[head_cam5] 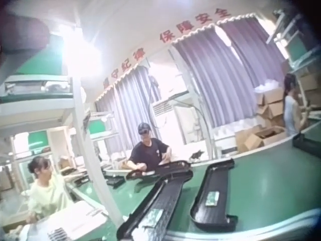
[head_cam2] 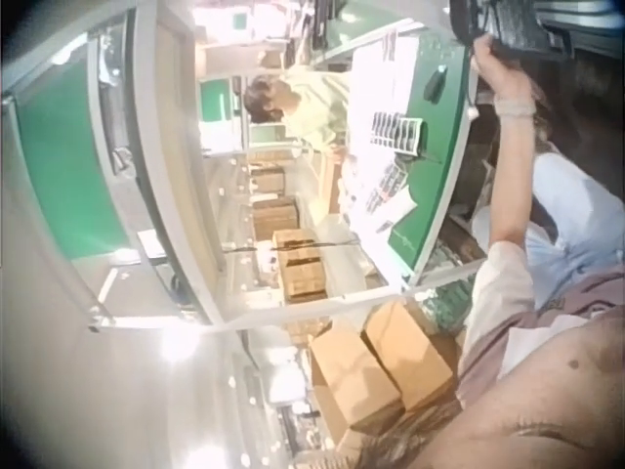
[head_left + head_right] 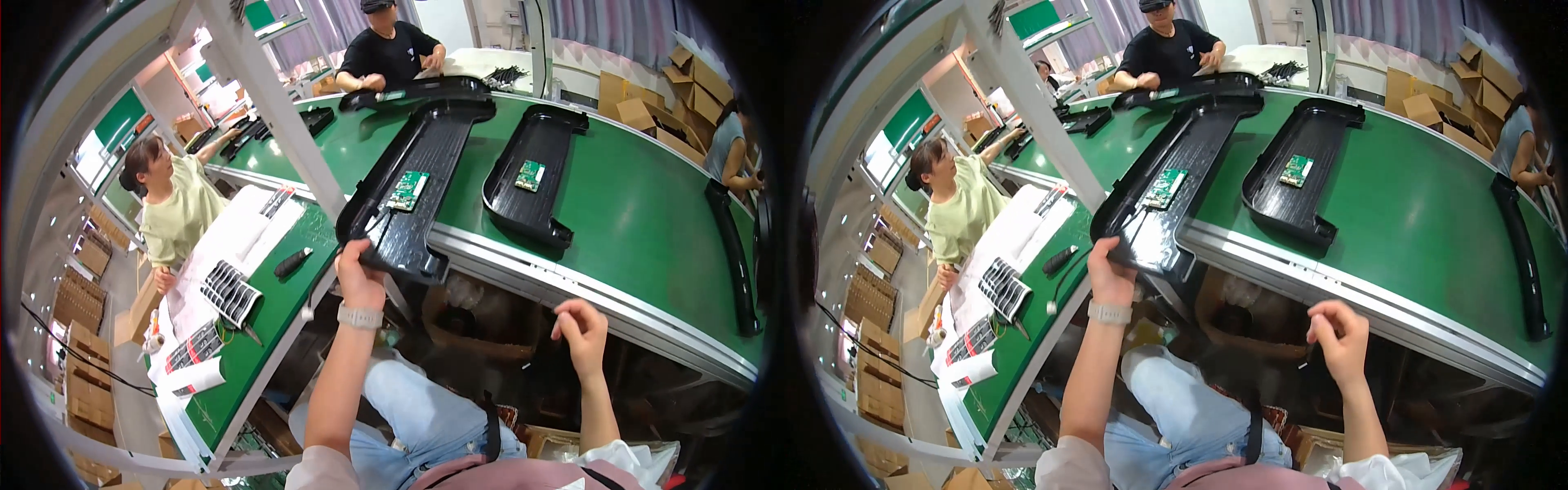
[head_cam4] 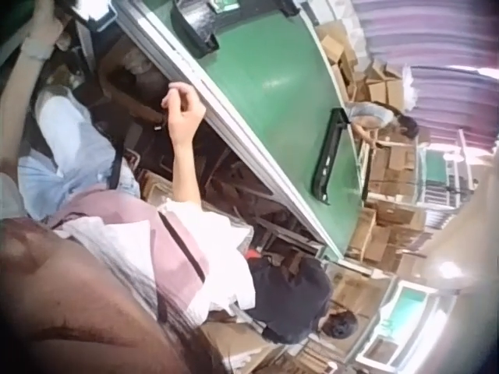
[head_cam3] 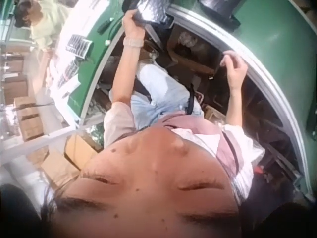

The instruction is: Applying adhesive warning labels to plastic components at a factory workstation.

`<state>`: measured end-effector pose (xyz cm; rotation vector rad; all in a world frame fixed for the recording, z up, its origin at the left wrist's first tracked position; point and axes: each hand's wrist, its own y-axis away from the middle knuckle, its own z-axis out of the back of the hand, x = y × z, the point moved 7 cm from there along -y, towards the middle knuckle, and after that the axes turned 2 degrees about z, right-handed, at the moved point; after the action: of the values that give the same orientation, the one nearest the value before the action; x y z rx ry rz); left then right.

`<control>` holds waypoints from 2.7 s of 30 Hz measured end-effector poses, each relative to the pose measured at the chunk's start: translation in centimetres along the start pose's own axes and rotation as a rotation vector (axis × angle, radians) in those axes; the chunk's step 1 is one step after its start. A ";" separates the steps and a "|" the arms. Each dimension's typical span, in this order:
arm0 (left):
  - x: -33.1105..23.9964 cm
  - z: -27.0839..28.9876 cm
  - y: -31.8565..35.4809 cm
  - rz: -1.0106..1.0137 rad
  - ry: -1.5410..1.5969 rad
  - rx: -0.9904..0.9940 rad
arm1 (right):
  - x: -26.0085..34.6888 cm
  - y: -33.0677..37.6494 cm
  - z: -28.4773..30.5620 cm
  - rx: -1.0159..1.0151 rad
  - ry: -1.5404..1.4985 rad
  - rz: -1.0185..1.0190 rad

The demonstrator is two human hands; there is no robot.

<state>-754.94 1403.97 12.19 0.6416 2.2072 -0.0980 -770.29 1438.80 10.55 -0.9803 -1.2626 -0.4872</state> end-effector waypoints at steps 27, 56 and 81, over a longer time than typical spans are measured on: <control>2.0 3.1 -6.0 0.059 -0.449 -0.054 | 3.5 -36.9 -20.6 0.241 0.889 0.572; 3.1 -5.3 -11.9 -0.722 -1.535 0.011 | -12.3 -46.1 -56.5 0.722 1.382 0.605; -2.6 -4.1 0.8 -0.857 -0.752 0.224 | 13.2 -19.1 -16.0 0.481 0.923 1.292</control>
<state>-756.01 1404.68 16.94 -0.2592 1.5837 -0.8794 -772.41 1418.10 29.60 -0.7932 0.2086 0.3741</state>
